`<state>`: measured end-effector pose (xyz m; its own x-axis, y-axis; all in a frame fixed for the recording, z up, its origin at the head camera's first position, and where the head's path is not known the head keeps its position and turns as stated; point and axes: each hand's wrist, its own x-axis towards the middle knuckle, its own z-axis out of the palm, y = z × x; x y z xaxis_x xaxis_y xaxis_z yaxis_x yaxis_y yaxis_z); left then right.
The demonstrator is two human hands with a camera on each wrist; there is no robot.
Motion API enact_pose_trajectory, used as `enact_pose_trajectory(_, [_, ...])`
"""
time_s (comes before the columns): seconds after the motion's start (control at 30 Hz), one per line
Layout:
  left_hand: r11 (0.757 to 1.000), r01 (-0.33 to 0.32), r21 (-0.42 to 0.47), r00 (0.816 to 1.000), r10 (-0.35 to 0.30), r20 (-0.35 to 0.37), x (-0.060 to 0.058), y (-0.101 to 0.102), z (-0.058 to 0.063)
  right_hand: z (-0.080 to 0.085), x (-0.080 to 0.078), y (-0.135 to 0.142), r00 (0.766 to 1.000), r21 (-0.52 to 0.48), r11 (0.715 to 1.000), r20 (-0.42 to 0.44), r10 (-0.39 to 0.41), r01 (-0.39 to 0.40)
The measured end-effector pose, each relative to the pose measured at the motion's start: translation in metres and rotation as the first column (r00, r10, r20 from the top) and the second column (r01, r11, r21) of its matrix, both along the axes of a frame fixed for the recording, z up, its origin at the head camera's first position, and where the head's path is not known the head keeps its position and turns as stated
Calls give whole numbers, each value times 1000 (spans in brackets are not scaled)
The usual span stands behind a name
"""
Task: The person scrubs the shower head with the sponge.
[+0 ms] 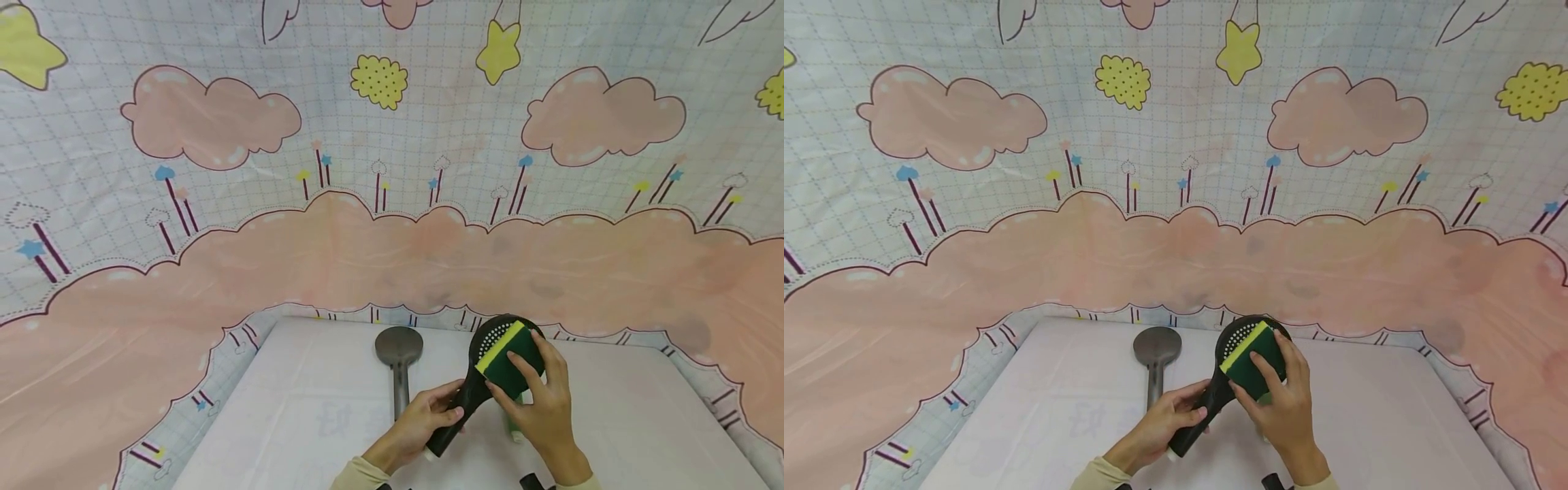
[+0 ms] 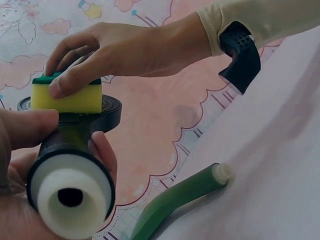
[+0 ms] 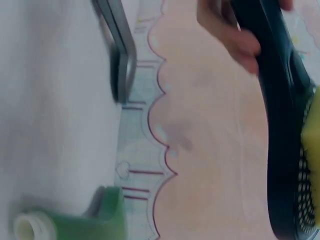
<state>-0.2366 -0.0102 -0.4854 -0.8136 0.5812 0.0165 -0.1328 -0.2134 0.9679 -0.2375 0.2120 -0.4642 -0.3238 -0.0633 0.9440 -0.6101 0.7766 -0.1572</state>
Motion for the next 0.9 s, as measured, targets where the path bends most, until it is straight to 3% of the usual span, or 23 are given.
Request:
enact_pose_trajectory(0.23, [1000,-26,0,999,26,-28,0,-2,-1,-4,0,-13,998,37,997,6,67,-68])
enact_pose_trajectory(0.67, [980,-167,112,982,156,102,-8,-10,3,-15,8,-35,981,129,975,104,166,-179])
enact_pose_trajectory(0.9, [977,-159,139,984,146,98,-11,-13,5,-17,11,-42,966,139,959,111,235,-249])
